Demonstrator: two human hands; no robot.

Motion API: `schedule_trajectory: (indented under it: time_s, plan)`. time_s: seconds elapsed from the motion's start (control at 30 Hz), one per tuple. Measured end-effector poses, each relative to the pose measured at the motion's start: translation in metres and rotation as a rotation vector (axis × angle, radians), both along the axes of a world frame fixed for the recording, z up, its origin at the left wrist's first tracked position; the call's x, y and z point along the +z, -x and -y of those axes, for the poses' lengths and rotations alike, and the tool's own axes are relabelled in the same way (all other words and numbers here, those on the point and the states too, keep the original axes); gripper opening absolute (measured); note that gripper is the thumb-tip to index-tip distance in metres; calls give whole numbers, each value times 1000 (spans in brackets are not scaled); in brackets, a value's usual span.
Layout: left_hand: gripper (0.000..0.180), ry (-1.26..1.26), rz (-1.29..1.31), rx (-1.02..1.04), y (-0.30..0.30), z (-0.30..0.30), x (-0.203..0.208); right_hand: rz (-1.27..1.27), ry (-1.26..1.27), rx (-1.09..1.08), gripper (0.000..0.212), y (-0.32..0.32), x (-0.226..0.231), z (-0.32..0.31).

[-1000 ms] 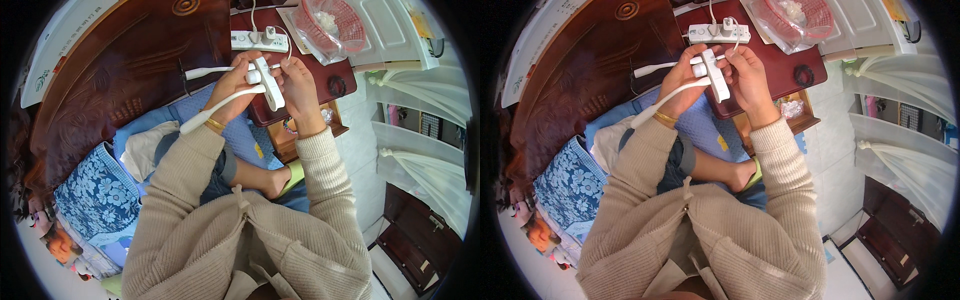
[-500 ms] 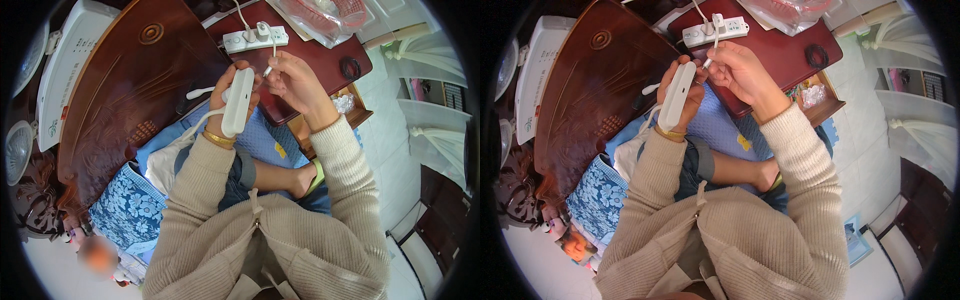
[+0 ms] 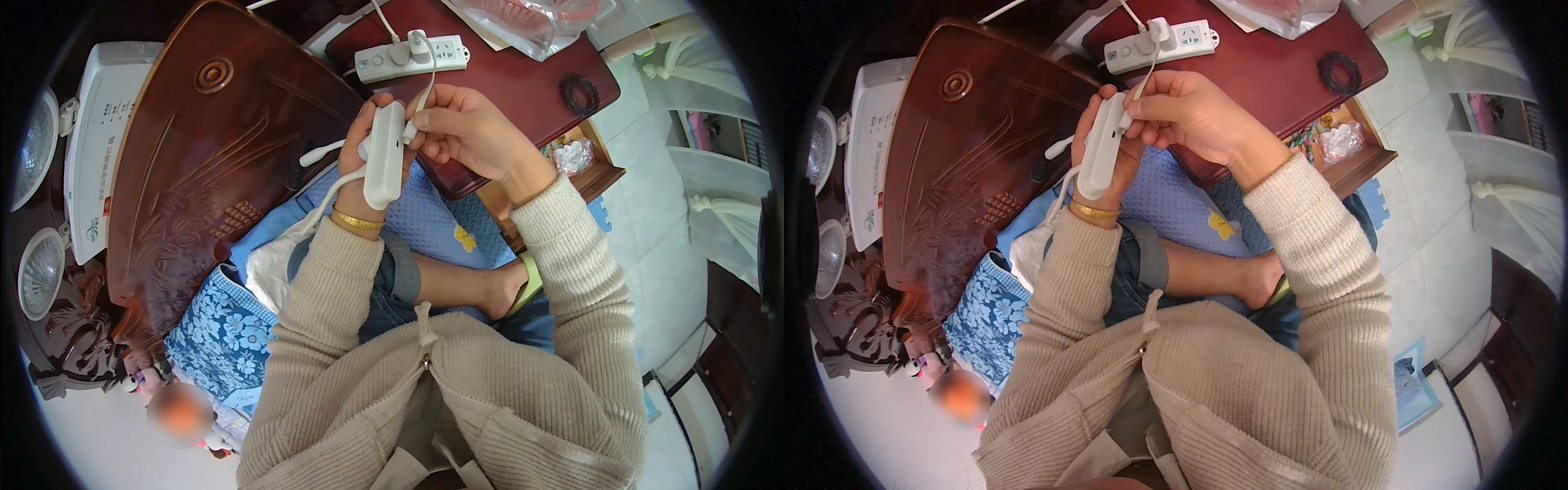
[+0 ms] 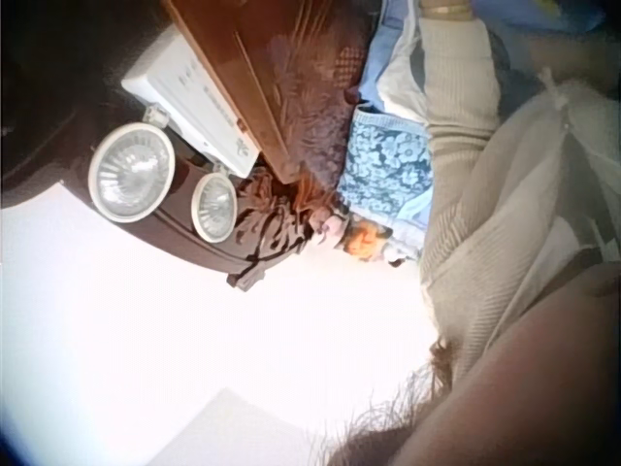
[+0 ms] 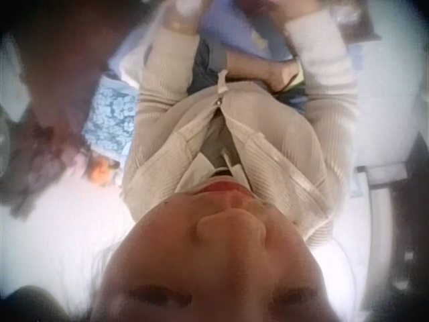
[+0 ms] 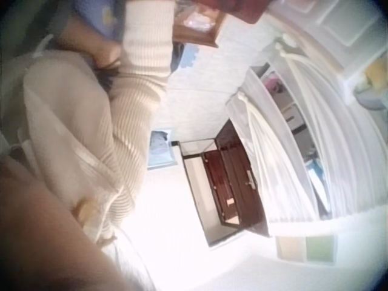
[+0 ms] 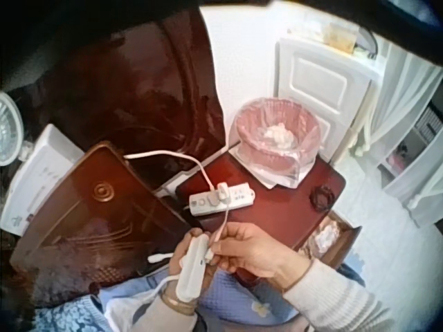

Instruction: The person assembles a white LED lamp by attaching the head to the base and inserting a bulb. They plug the lamp into a power strip to test it, then unplug it and coil the power cord. Finally, they move toward a wardrobe.

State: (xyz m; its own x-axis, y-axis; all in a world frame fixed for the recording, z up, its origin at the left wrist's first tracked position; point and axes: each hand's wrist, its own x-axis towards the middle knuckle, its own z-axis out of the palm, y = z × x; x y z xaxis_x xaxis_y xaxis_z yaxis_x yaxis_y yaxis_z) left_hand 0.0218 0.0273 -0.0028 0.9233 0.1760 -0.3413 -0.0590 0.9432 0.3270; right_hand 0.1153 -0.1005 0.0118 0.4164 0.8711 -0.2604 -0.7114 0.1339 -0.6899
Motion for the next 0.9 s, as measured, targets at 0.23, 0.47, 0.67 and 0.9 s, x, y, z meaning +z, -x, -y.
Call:
schedule_trajectory:
  time_s: [0.23,0.47,0.67,0.9]
  plan:
    - [23,-22,30,-24,-1,-3,-9,10,9,-13,13,1,-1,4]
    - [23,-13,124,-48,-1,-6,-18,41,4,-88,14,5,-7,5]
    - [23,99,-4,-7,-1,0,-2,46,-23,-74,14,2,-7,6]
    - [23,160,107,-102,0,-6,-10,30,-58,-66,14,3,-6,8]
